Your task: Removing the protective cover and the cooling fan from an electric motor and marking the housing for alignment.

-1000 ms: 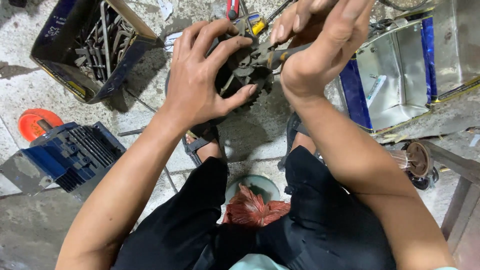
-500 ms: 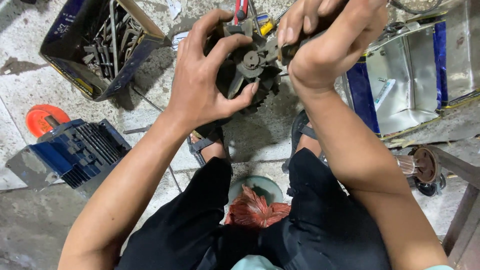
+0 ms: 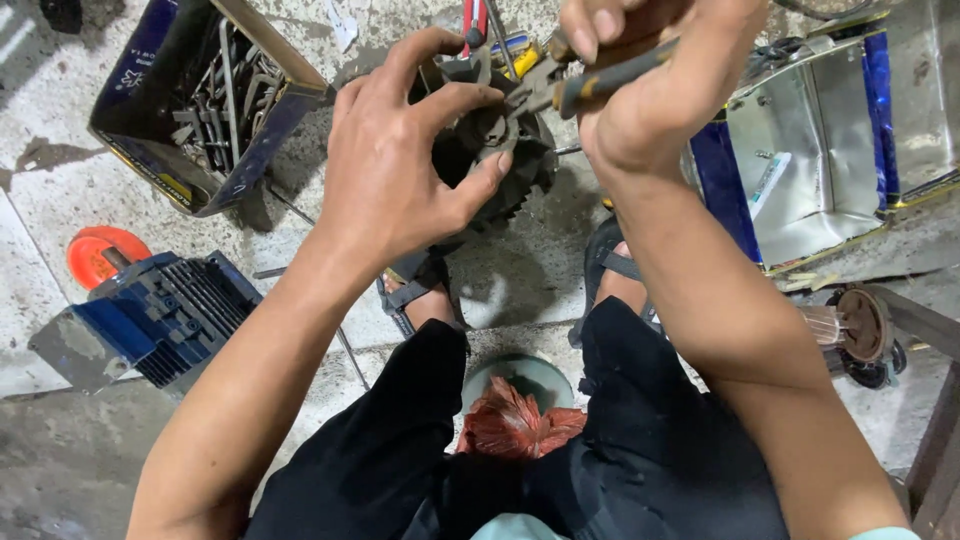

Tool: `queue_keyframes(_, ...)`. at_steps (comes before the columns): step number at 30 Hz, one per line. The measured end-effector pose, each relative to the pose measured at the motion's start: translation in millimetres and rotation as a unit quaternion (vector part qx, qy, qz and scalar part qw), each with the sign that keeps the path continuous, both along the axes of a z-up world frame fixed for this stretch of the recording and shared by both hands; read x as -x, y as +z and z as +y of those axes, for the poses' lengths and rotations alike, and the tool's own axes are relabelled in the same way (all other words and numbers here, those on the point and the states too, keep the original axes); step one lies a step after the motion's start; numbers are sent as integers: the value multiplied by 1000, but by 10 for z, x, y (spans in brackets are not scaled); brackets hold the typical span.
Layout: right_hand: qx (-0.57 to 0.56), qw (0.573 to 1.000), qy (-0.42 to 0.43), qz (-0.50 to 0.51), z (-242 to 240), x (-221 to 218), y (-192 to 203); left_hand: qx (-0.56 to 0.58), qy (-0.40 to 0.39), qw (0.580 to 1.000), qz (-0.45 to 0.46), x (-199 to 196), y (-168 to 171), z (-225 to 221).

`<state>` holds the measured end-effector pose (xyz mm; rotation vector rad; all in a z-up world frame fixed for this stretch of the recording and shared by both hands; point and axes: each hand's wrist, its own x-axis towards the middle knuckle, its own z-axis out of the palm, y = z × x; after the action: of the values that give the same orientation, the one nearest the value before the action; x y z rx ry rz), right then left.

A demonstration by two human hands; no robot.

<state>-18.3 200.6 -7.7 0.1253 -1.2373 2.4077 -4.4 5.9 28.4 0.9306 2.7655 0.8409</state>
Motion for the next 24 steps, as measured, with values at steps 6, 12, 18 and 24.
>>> queue_keyframes(6, -38, 998, -37, 14, -71, -90, 73, -63, -23, 997, -46, 45, -26, -42)
queue_keyframes(12, -19, 995, -76, -66, -105, -93, 216, -100, -55, 990, -86, 92, -76, -85)
queue_keyframes(18, 46, 993, -89, -64, -128, -138, 199, -119, -70, 986, -99, 108, -110, -95)
queue_keyframes(24, 33, 998, -43, -31, -89, -98, 221, -126, -67, 985, -94, 160, -207, -93)
